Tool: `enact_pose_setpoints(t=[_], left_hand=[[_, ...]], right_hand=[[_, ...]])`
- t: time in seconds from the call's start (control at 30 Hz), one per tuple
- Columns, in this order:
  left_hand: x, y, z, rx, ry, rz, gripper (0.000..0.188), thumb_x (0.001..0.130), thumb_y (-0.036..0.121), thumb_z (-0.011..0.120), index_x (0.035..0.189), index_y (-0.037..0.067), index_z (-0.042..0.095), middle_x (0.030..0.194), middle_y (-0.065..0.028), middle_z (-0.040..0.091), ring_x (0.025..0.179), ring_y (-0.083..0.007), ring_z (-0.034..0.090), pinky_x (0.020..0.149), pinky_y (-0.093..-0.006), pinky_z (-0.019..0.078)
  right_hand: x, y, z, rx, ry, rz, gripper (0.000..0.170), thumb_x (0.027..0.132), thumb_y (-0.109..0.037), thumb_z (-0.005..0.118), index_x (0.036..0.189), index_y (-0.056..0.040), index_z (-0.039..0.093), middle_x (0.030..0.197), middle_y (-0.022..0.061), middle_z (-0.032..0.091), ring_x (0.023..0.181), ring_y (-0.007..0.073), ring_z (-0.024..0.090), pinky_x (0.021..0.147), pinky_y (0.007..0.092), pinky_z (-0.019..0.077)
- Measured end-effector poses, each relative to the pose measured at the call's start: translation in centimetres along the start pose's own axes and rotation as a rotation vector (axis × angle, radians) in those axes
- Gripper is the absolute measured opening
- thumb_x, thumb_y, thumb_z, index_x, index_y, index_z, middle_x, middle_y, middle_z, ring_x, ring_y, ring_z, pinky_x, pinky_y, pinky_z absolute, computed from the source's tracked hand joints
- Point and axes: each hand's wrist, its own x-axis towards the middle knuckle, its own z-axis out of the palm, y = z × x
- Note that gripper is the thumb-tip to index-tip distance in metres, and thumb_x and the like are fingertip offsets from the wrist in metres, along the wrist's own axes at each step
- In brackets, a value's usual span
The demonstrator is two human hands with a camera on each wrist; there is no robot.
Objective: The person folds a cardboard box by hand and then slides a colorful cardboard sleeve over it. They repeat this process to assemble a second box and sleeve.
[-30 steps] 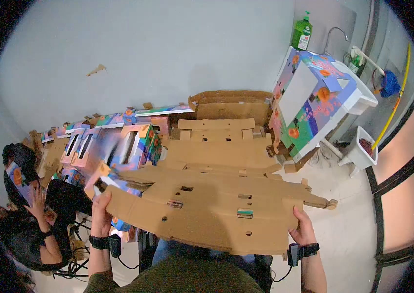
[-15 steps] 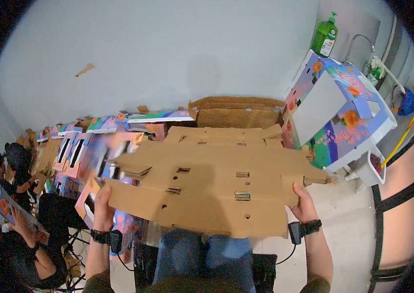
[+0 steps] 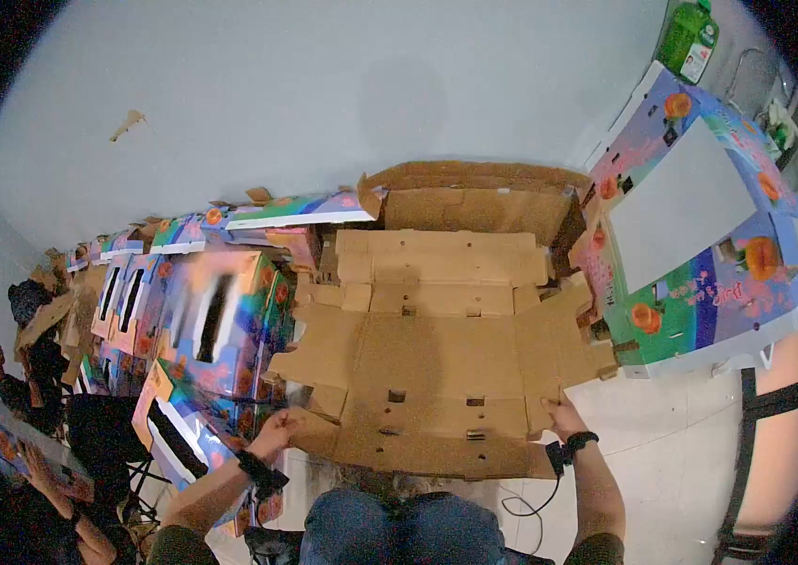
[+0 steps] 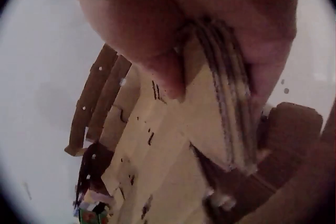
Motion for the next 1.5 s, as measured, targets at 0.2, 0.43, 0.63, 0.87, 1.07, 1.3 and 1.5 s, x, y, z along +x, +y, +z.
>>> enact_pose_setpoints(t=[0.2, 0.43, 0.63, 0.87, 1.07, 1.3, 1.5], left_hand=[[-2.6, 2.2, 2.0, 0.096, 0.034, 0.053, 0.027, 0.101, 0.014, 0.062, 0.125, 0.001, 0.064, 0.114, -0.0025, 0.070, 0.105, -0.0122, 0.063, 0.095, -0.0298, 0.0486], [-9.1, 7.2, 3.7, 0.047, 0.049, 0.228, 0.032, 0.102, 0.009, 0.060, 0.133, 0.001, 0.057, 0.123, -0.0022, 0.066, 0.113, -0.0113, 0.059, 0.100, -0.0298, 0.0462], [-10.3, 9.0, 3.1, 0.082, 0.094, 0.288, 0.031, 0.101, 0.009, 0.061, 0.131, 0.001, 0.058, 0.119, -0.0021, 0.066, 0.111, -0.0110, 0.059, 0.098, -0.0296, 0.0464], [-10.9, 10.5, 2.5, 0.061, 0.120, 0.284, 0.029, 0.102, 0.011, 0.061, 0.129, 0.002, 0.059, 0.118, -0.0021, 0.065, 0.109, -0.0106, 0.059, 0.098, -0.0282, 0.0455], [-8.6, 9.5, 2.1, 0.027, 0.089, 0.261, 0.028, 0.103, 0.012, 0.060, 0.128, 0.003, 0.059, 0.120, -0.0023, 0.065, 0.109, -0.0113, 0.060, 0.097, -0.0292, 0.0467], [5.9, -0.8, -1.1, -0.036, -0.153, -0.005, 0.031, 0.099, 0.011, 0.063, 0.128, 0.003, 0.058, 0.118, -0.0039, 0.067, 0.108, -0.0137, 0.062, 0.093, -0.0319, 0.0503], [14.3, -11.2, -2.2, 0.419, 0.010, -0.117, 0.041, 0.086, 0.009, 0.071, 0.125, 0.001, 0.058, 0.112, -0.0107, 0.069, 0.102, -0.0207, 0.064, 0.082, -0.0379, 0.0554]], right_hand=[[1.2, 3.2, -0.3, -0.174, 0.139, -0.209, 0.065, 0.097, -0.003, 0.061, 0.157, -0.0114, 0.037, 0.133, 0.0081, 0.063, 0.117, 0.0197, 0.063, 0.096, 0.0349, 0.0525], [-3.3, -2.0, 1.5, -0.110, 0.123, -0.349, 0.060, 0.097, -0.004, 0.062, 0.153, -0.0006, 0.040, 0.137, 0.0096, 0.062, 0.118, 0.0179, 0.061, 0.101, 0.0317, 0.0484], [-5.8, -4.1, 2.8, -0.152, 0.154, -0.441, 0.054, 0.098, -0.006, 0.062, 0.148, 0.0042, 0.045, 0.140, 0.0108, 0.060, 0.127, 0.0192, 0.056, 0.109, 0.0314, 0.0420], [-8.8, -8.3, 5.5, -0.152, 0.113, -0.485, 0.049, 0.098, -0.007, 0.060, 0.145, 0.0029, 0.049, 0.140, 0.0106, 0.059, 0.127, 0.0187, 0.056, 0.109, 0.0324, 0.0418], [-6.8, -8.3, 5.0, -0.155, 0.153, -0.520, 0.053, 0.098, -0.009, 0.062, 0.147, 0.0020, 0.047, 0.138, 0.0101, 0.061, 0.124, 0.0175, 0.056, 0.104, 0.0315, 0.0452], [13.8, 6.4, -1.9, -0.264, 0.307, -0.326, 0.037, 0.096, -0.015, 0.064, 0.129, 0.0009, 0.061, 0.114, 0.0083, 0.070, 0.100, 0.0171, 0.063, 0.086, 0.0303, 0.0504], [17.3, 15.3, -2.4, -0.434, 0.525, -0.308, 0.021, 0.092, -0.011, 0.063, 0.109, 0.0003, 0.068, 0.092, 0.0094, 0.072, 0.086, 0.0196, 0.067, 0.078, 0.0337, 0.0531]])
